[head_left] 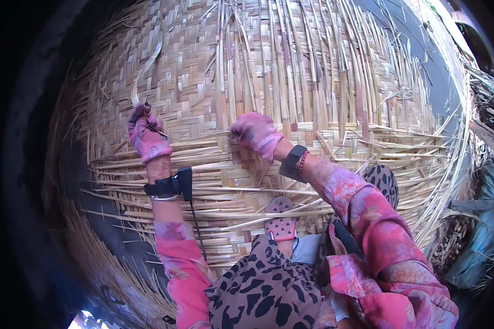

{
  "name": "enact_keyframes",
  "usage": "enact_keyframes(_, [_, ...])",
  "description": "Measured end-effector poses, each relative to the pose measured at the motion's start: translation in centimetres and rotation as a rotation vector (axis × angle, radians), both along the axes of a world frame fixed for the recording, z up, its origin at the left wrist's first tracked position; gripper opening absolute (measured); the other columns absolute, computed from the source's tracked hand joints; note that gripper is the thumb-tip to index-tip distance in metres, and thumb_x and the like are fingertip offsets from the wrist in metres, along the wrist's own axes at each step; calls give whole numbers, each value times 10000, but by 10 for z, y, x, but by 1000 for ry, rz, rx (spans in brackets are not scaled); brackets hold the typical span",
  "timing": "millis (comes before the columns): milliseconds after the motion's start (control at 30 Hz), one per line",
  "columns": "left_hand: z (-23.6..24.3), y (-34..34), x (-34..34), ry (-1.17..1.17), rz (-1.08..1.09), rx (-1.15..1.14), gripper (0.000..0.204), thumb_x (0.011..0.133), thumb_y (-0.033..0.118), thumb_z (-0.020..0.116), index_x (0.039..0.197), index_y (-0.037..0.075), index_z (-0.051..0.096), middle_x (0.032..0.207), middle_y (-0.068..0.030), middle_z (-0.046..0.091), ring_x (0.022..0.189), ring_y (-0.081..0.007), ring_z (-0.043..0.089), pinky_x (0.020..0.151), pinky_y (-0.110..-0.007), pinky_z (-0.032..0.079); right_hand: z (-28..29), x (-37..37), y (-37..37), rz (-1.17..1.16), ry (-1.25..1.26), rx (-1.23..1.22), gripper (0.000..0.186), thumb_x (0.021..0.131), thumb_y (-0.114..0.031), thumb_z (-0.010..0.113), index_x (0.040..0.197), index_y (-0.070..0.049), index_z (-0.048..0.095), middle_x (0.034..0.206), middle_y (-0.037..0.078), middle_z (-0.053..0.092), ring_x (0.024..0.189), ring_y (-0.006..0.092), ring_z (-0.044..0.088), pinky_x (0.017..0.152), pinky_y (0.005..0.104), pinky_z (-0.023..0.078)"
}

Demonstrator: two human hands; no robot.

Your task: The recorder is weaving strips of bamboo or straw into a large patterned mat on the floor.

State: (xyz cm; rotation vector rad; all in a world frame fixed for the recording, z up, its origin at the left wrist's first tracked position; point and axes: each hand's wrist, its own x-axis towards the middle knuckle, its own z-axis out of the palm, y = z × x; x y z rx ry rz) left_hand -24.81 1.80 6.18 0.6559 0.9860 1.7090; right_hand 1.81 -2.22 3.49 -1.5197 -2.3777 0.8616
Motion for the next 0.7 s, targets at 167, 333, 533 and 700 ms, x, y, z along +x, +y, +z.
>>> enact_keyframes(167, [84,20,88,373,-357,220,253,845,2,520,1081,52,597,1005,-81,615,796,-136,590,735,-255,488,-8,16,-2,-345,246,119,119,770,-201,596,766,-85,624,685,85,589,630,265,584,573,368,459])
enact_keyframes(333, [-25,12,62,987,-500,-422,497,803,260,654,1215,23,507,1105,-103,597,972,-182,576,819,-259,468,-7,8,-5,-901,977,-624,212,800,-188,622,677,-24,568,555,29,531,471,107,484,437,291,396])
enact_keyframes(533, [-48,7,93,913,-606,-618,276,742,227,662,938,34,641,816,-91,660,632,-179,606,641,-326,486,-40,33,-1,-820,812,-430,272,787,-228,634,673,5,554,532,65,503,483,111,430,464,319,390])
enact_keyframes(700, [-68,2,93,1479,-350,-315,233,704,197,669,877,42,651,764,-92,659,645,-188,611,626,-314,479,-35,23,-3,-829,779,-410,293,781,-252,633,675,11,560,521,115,499,475,158,438,479,335,397])
